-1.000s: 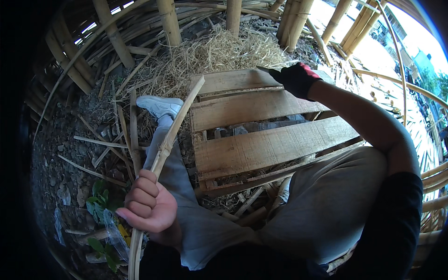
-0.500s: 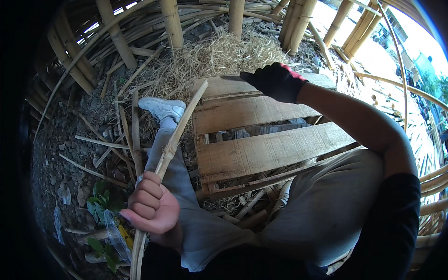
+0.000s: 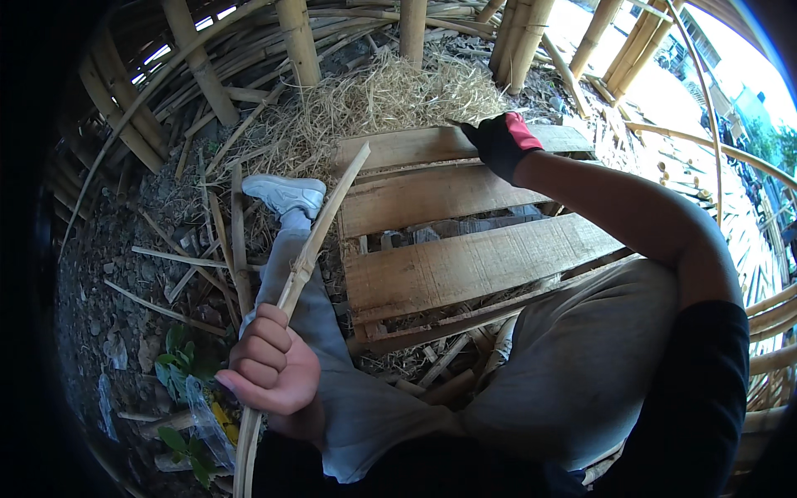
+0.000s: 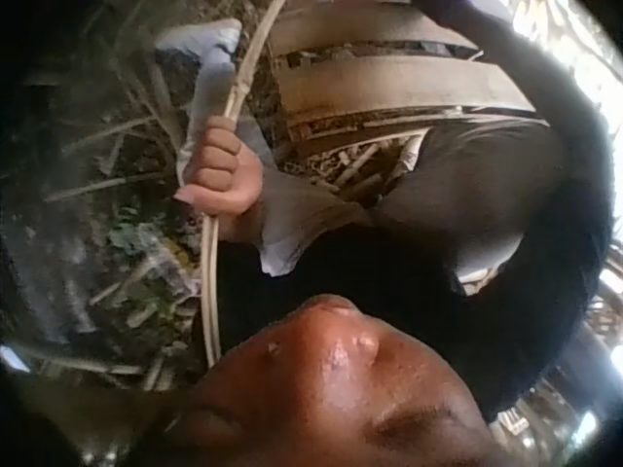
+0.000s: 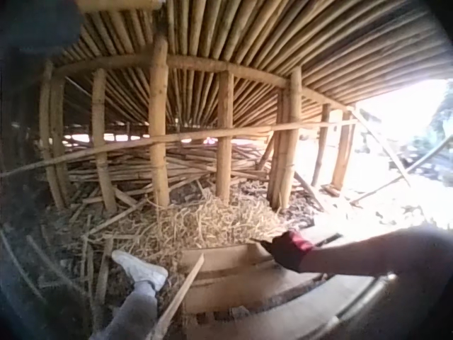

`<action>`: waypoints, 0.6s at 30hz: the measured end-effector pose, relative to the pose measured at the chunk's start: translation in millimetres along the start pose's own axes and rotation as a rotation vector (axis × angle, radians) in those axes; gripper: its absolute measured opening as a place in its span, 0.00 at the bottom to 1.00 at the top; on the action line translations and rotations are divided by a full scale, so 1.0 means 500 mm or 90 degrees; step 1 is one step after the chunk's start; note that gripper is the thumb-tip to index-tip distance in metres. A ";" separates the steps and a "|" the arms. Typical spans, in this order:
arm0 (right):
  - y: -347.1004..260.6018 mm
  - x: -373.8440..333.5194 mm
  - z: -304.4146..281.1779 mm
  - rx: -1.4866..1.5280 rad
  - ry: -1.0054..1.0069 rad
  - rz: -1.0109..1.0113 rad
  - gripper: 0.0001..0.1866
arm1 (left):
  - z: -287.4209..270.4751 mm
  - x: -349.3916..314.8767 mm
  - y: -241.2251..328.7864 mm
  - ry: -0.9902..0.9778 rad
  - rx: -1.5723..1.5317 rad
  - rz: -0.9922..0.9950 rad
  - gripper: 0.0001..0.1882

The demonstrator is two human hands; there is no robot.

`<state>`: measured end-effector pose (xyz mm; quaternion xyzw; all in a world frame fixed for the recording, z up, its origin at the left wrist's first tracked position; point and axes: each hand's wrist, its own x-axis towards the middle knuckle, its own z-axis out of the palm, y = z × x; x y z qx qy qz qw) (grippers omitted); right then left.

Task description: The person sits on the ground and uses a knife to repeatedly shave and sharpen a long thin bamboo stick. They hold the stick with the left hand and draw the knife along its length with the right hand, producing fine shavings. The stick is rotated and repositioned several times to work different sides.

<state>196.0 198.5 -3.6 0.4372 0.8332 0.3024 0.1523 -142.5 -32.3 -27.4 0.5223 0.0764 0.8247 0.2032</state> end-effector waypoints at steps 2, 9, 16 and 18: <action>0.006 0.011 -0.008 0.057 -0.006 0.059 0.36 | -0.001 -0.003 0.001 -0.001 -0.001 -0.001 0.31; 0.003 0.036 -0.024 0.062 -0.017 -0.083 0.31 | -0.001 -0.021 -0.016 0.003 -0.043 0.007 0.31; -0.016 0.007 -0.068 0.140 0.035 -0.156 0.30 | 0.001 -0.015 0.000 0.008 -0.026 0.005 0.31; -0.020 0.001 -0.065 0.102 -0.117 -0.044 0.32 | -0.001 -0.016 -0.001 0.015 -0.020 0.006 0.31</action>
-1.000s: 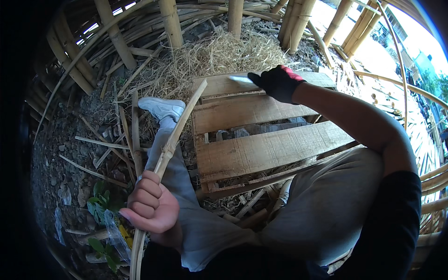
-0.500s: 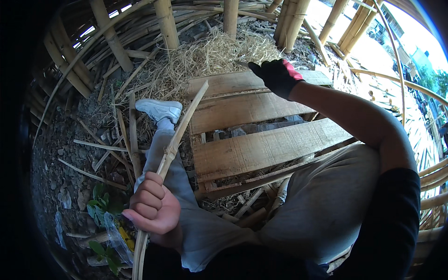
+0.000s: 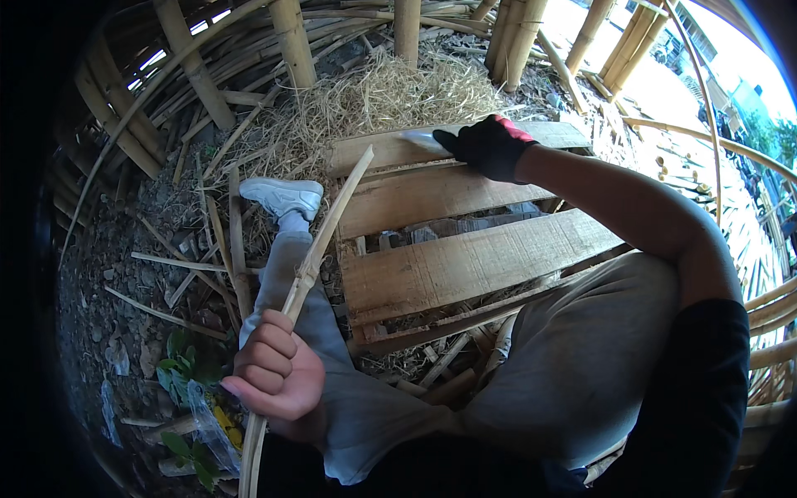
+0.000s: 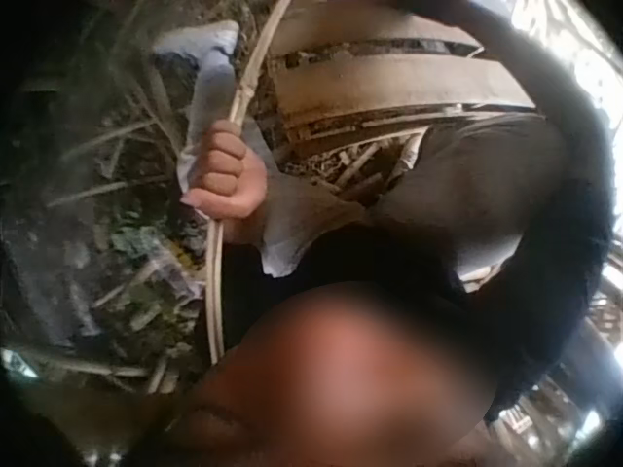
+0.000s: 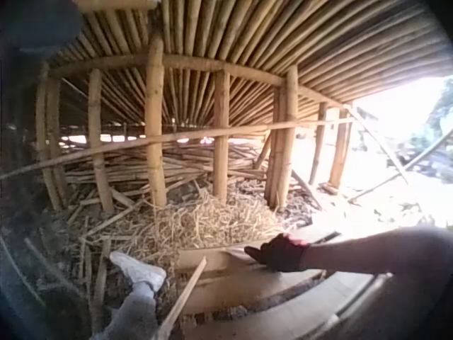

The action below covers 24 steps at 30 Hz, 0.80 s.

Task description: The person sits on the ground and uses a knife to repeatedly shave and sharpen a long thin bamboo stick. They hold the stick with the left hand and draw the knife along its length with the right hand, producing fine shavings. The stick is rotated and repositioned several times to work different sides.

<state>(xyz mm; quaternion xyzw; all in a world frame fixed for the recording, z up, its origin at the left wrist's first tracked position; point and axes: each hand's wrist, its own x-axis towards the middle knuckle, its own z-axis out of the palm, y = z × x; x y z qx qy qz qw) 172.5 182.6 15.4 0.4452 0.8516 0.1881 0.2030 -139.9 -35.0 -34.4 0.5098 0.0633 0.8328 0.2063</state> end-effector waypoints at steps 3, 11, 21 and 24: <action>0.030 -0.004 -0.011 0.057 -0.011 0.086 0.32 | -0.002 0.001 0.004 0.002 0.008 -0.003 0.31; 0.093 -0.068 0.019 0.061 -0.062 0.081 0.30 | 0.004 0.001 0.002 -0.002 0.009 -0.015 0.31; 0.176 -0.122 0.087 0.076 -0.123 0.187 0.24 | 0.003 0.006 0.013 0.003 0.023 -0.014 0.31; 0.245 -0.184 0.103 0.204 -0.060 0.206 0.24 | 0.003 -0.004 -0.002 -0.005 0.011 -0.036 0.31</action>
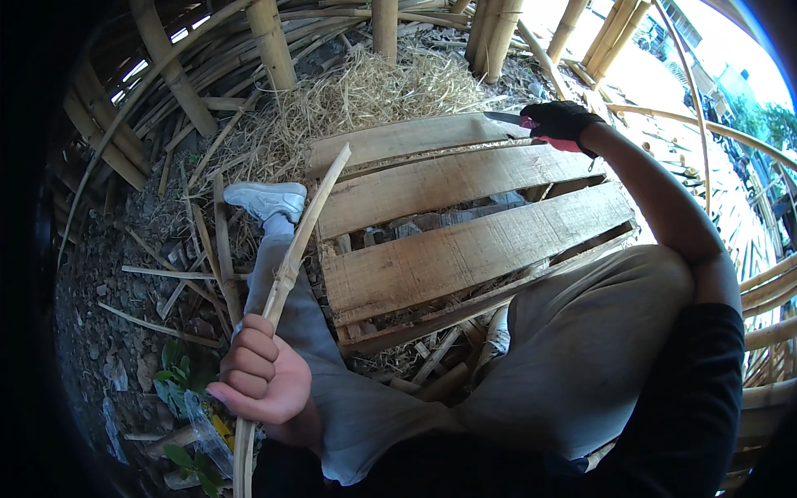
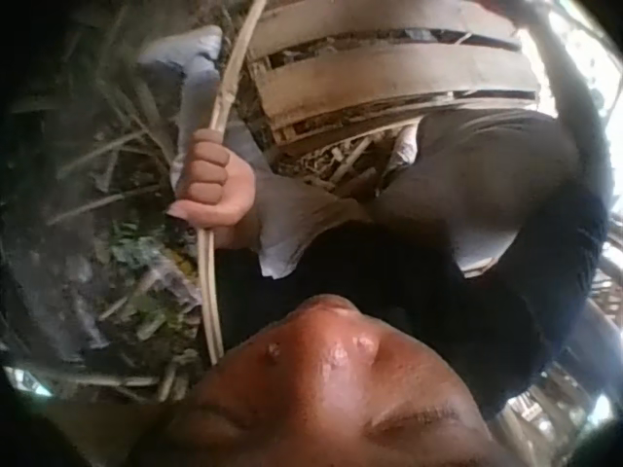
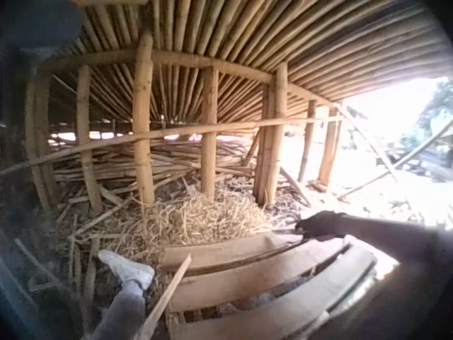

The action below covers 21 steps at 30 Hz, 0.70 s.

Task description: The person sits on the ground and uses a knife to repeatedly shave and sharpen a long thin bamboo stick. They hold the stick with the left hand and draw the knife along its length with the right hand, producing fine shavings. The stick is rotated and repositioned several times to work different sides.

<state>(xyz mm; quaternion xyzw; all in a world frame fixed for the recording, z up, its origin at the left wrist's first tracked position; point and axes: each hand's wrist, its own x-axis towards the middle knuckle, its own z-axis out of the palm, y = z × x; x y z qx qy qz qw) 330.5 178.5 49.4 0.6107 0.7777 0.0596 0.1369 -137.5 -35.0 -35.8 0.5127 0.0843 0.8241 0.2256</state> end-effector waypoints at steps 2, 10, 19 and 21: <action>0.033 -0.016 0.006 0.304 0.038 -0.001 0.21 | 0.004 0.005 0.006 -0.007 0.006 -0.003 0.30; 0.130 -0.131 -0.002 0.268 -0.290 -0.152 0.16 | 0.016 0.004 0.011 0.017 -0.013 -0.024 0.30; 0.176 -0.117 0.057 0.116 -0.101 -0.033 0.14 | 0.010 0.001 0.012 0.006 -0.007 -0.027 0.30; 0.192 -0.164 0.039 0.239 -0.065 -0.083 0.15 | 0.012 0.000 0.005 0.011 -0.026 -0.027 0.30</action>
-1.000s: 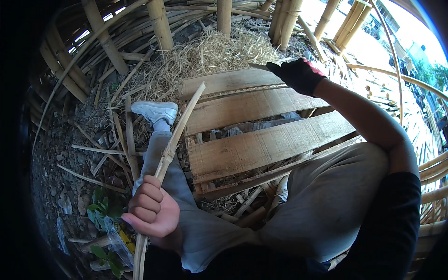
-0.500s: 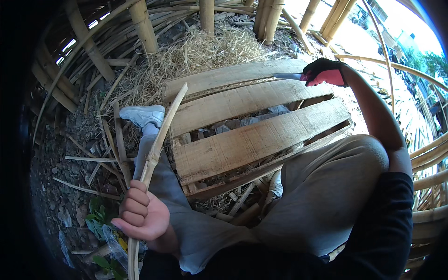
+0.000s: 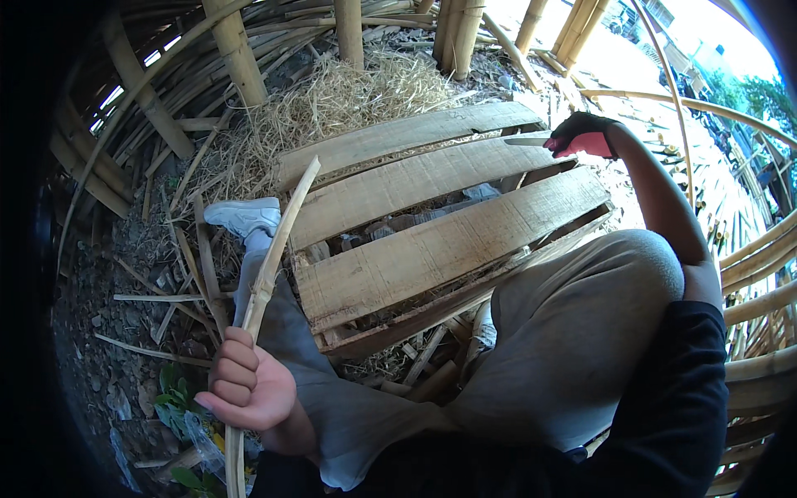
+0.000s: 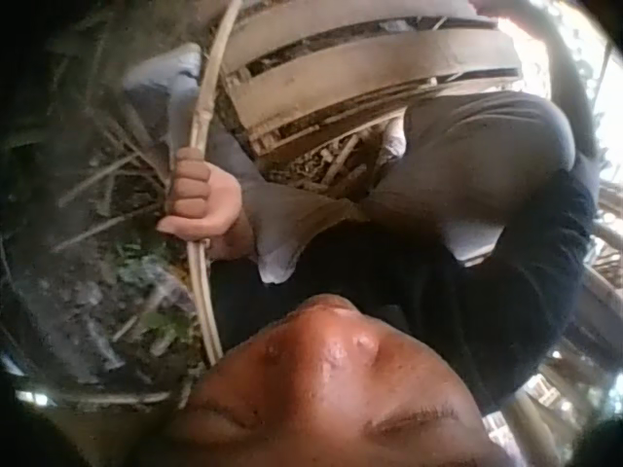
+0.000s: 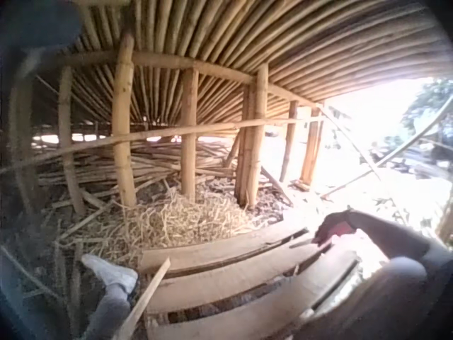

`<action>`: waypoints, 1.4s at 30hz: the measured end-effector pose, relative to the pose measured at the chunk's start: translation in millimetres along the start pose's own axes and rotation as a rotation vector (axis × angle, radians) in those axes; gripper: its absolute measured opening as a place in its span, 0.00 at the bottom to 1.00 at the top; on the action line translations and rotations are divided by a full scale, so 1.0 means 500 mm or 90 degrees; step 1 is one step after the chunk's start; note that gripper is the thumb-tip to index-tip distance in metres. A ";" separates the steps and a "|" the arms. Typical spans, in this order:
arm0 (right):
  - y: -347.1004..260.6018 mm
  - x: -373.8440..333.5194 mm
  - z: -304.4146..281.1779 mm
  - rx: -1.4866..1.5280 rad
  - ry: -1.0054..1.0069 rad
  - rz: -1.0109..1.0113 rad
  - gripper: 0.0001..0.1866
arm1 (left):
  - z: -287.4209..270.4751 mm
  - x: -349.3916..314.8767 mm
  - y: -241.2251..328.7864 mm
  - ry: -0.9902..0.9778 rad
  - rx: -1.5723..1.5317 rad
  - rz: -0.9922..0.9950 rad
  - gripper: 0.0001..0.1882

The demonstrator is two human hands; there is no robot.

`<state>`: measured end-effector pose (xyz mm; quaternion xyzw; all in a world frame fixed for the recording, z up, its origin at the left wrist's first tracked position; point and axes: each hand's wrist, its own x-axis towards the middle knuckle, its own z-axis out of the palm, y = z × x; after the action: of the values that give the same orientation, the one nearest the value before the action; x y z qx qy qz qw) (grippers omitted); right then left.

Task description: The person sits on the ground and uses a knife to repeatedly shave and sharpen a long thin bamboo stick. They hold the stick with the left hand and draw the knife along its length with the right hand, producing fine shavings. The stick is rotated and repositioned several times to work different sides.

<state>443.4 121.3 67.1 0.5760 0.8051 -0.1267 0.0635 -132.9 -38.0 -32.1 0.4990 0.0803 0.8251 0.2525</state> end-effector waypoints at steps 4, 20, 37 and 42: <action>-0.020 0.008 -0.015 0.031 -0.058 0.015 0.17 | 0.001 0.001 0.001 -0.009 0.007 0.002 0.30; -0.099 0.185 0.043 -0.305 0.126 0.318 0.23 | 0.006 0.001 0.000 -0.008 0.006 0.006 0.30; -0.565 0.249 0.070 0.108 0.064 -0.115 0.22 | -0.004 -0.016 -0.013 0.010 -0.011 0.033 0.32; -0.636 0.248 0.079 0.058 0.005 -0.160 0.22 | -0.008 -0.013 -0.007 -0.019 -0.008 0.047 0.30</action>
<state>100.8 126.7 39.9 0.4730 0.8648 -0.1677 0.0180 -132.8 -37.7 -40.5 0.5121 0.0532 0.8270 0.2257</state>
